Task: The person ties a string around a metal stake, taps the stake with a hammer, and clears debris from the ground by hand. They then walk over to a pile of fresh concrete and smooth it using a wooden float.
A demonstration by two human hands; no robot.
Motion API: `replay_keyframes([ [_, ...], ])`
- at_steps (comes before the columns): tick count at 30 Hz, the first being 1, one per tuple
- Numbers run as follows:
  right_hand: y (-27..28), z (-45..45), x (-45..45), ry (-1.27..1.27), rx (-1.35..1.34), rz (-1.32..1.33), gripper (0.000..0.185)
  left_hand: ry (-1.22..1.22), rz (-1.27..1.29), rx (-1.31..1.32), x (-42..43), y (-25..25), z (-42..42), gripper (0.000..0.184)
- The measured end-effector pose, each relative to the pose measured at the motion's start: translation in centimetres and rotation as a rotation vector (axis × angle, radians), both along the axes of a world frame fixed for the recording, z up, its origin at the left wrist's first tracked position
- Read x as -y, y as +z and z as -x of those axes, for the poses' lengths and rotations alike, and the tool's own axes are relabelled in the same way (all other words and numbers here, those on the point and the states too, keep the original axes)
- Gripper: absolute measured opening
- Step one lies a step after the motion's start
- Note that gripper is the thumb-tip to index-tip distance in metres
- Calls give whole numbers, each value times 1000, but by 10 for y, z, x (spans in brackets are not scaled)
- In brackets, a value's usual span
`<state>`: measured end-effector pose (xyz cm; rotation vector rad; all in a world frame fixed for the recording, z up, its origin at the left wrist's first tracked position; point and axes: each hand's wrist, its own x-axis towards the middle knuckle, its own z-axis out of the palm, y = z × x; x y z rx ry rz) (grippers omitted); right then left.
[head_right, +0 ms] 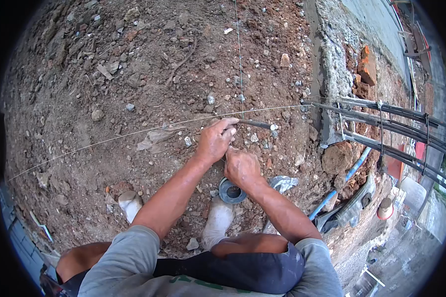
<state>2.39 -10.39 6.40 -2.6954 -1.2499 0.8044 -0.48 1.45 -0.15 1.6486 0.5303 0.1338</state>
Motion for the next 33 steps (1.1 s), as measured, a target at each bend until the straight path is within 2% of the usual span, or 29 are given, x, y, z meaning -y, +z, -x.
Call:
replay_keyframes([
  [2, -1, -3, 0, 3, -30, 78, 11, 14, -8, 0, 1, 0, -2, 29],
  [8, 0, 5, 7, -42, 19, 39, 10, 11, 25, -29, 2, 4, -2, 28],
  [11, 0, 7, 3, -33, 44, -17, 9, 29, -68, 0, 6, -2, -3, 28],
  [14, 3, 9, -6, -52, 28, -9, 9, -20, 280, -117, -4, 8, -3, 28],
  [21, 34, -14, -34, -35, -60, -61, 12, -5, 742, -97, -20, 4, -4, 35],
  [27, 29, -23, -39, -39, -73, -188, 15, 45, 785, -56, -18, 4, -1, 36],
  [30, 25, -14, -36, -21, -43, -51, 17, 40, 836, -108, -20, 7, -1, 35],
  [33, 4, -5, -18, -58, -60, -80, 17, 12, 870, -184, -24, 5, 3, 33],
])
